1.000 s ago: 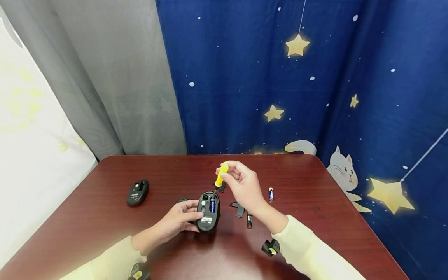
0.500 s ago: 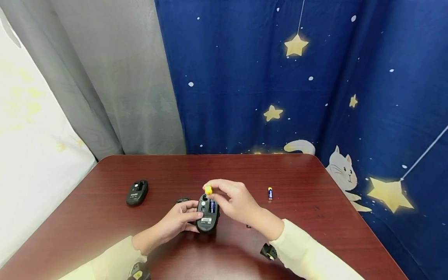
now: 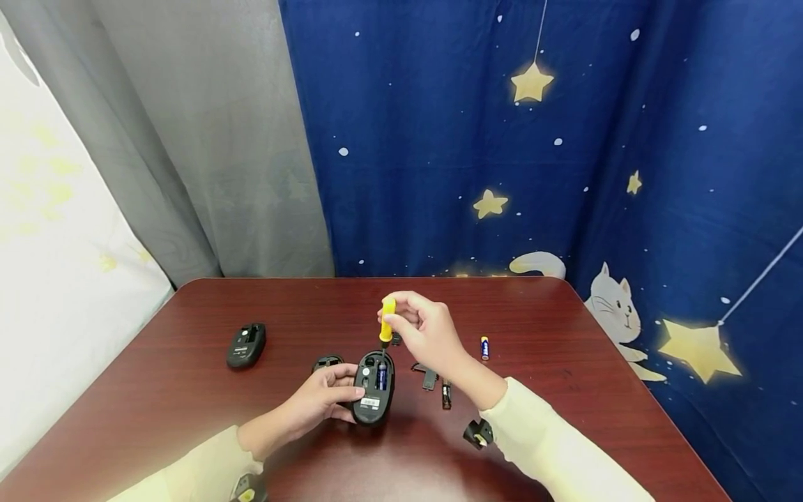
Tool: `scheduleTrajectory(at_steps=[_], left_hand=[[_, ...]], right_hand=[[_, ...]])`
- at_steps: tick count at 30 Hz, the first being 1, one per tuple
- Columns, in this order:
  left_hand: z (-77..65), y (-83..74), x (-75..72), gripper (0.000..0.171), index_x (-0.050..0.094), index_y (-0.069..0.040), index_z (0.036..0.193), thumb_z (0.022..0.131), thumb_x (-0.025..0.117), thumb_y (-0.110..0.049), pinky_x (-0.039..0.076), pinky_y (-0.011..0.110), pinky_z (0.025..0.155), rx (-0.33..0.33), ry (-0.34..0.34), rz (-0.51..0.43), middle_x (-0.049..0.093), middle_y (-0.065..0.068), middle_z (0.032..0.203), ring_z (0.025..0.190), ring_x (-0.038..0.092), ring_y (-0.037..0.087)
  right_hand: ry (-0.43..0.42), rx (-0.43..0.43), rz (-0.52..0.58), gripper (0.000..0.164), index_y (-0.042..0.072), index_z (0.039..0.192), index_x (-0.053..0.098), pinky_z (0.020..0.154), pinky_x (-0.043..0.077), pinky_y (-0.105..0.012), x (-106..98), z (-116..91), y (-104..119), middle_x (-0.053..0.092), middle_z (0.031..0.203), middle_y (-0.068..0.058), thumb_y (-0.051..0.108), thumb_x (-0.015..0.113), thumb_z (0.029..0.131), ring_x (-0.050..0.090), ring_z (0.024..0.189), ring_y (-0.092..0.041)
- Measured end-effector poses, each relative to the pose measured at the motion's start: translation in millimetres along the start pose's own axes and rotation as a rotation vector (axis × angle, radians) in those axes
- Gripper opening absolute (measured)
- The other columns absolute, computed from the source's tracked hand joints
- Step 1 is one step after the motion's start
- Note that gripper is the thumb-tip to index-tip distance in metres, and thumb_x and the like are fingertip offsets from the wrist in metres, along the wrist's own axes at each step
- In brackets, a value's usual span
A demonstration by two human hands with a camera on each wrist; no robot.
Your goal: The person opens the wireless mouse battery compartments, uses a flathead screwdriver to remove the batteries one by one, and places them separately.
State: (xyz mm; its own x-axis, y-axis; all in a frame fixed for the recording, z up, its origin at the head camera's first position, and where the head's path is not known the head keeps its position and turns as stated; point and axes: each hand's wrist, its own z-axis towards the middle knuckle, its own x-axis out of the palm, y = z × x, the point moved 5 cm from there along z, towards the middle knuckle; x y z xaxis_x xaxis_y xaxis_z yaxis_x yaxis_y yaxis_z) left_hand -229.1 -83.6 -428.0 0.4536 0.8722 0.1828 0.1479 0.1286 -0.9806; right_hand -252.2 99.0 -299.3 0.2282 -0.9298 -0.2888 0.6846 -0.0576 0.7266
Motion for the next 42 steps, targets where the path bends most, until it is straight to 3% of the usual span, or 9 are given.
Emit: scheduleTrajectory(at_steps=[5, 12, 15, 19, 23, 28, 35, 42], left_hand=[[-1.6, 1.0, 1.9, 0.049, 0.046, 0.012, 0.129, 0.088, 0.066, -0.005, 0.059, 0.038, 0.066, -0.006, 0.001, 0.000, 0.066, 0.017, 0.106, 0.088, 0.067, 0.023], [-5.4, 0.0, 6.2, 0.050, 0.045, 0.012, 0.131, 0.088, 0.066, -0.003, 0.059, 0.038, 0.065, 0.003, 0.008, -0.006, 0.066, 0.016, 0.106, 0.086, 0.067, 0.023], [-6.1, 0.4, 7.5, 0.049, 0.046, 0.011, 0.130, 0.087, 0.066, -0.002, 0.059, 0.038, 0.066, 0.000, 0.011, -0.010, 0.066, 0.016, 0.106, 0.087, 0.068, 0.023], [-6.2, -0.1, 7.9, 0.050, 0.047, 0.011, 0.130, 0.087, 0.066, -0.002, 0.058, 0.039, 0.068, -0.002, 0.025, -0.015, 0.066, 0.017, 0.106, 0.088, 0.068, 0.023], [-6.6, -1.1, 7.8, 0.049, 0.047, 0.011, 0.130, 0.087, 0.066, -0.002, 0.058, 0.038, 0.068, 0.000, 0.033, -0.014, 0.066, 0.018, 0.107, 0.088, 0.068, 0.023], [-6.0, -1.7, 7.1, 0.049, 0.047, 0.011, 0.131, 0.087, 0.066, -0.002, 0.058, 0.038, 0.068, 0.004, 0.034, -0.007, 0.066, 0.018, 0.108, 0.088, 0.068, 0.023], [-5.3, -2.2, 7.0, 0.051, 0.046, 0.011, 0.132, 0.087, 0.066, -0.002, 0.058, 0.040, 0.070, 0.000, 0.034, 0.000, 0.065, 0.018, 0.110, 0.090, 0.068, 0.024], [-5.2, -2.5, 7.4, 0.052, 0.045, 0.011, 0.133, 0.087, 0.066, -0.002, 0.058, 0.041, 0.070, -0.001, 0.043, -0.002, 0.065, 0.019, 0.110, 0.091, 0.067, 0.025]], right_hand=[[-0.022, 0.149, 0.088, 0.018, -0.004, 0.110, 0.061, 0.076, 0.056, -0.046, -6, 7, -16, 0.070, 0.097, -0.015, 0.002, 0.063, 0.093, 0.068, 0.090, -0.036], [-0.011, 0.354, 0.206, 0.021, -0.011, 0.111, 0.057, 0.074, 0.057, -0.040, -12, 17, -42, 0.069, 0.097, -0.021, 0.001, 0.060, 0.094, 0.070, 0.087, -0.031], [-0.022, 0.446, 0.242, 0.022, -0.013, 0.113, 0.056, 0.074, 0.057, -0.039, -13, 18, -57, 0.069, 0.095, -0.019, 0.000, 0.058, 0.095, 0.068, 0.091, -0.037], [-0.053, 0.546, 0.288, 0.021, -0.016, 0.110, 0.055, 0.072, 0.058, -0.035, -14, 16, -74, 0.070, 0.090, -0.016, -0.002, 0.056, 0.095, 0.070, 0.085, -0.030], [-0.077, 0.616, 0.303, 0.019, -0.016, 0.108, 0.056, 0.071, 0.058, -0.034, -13, 15, -82, 0.070, 0.090, -0.020, -0.003, 0.056, 0.094, 0.070, 0.077, -0.018], [-0.096, 0.689, 0.298, 0.017, -0.015, 0.105, 0.058, 0.070, 0.058, -0.032, -13, 14, -88, 0.069, 0.093, -0.026, -0.002, 0.057, 0.094, 0.070, 0.073, -0.016], [-0.099, 0.779, 0.322, 0.013, -0.015, 0.100, 0.058, 0.065, 0.057, -0.027, -11, 8, -94, 0.070, 0.087, -0.020, -0.004, 0.056, 0.094, 0.069, 0.068, -0.015], [-0.076, 0.818, 0.353, 0.020, -0.019, 0.107, 0.056, 0.069, 0.057, -0.029, -8, 5, -101, 0.070, 0.089, -0.023, -0.004, 0.055, 0.094, 0.069, 0.069, -0.015]])
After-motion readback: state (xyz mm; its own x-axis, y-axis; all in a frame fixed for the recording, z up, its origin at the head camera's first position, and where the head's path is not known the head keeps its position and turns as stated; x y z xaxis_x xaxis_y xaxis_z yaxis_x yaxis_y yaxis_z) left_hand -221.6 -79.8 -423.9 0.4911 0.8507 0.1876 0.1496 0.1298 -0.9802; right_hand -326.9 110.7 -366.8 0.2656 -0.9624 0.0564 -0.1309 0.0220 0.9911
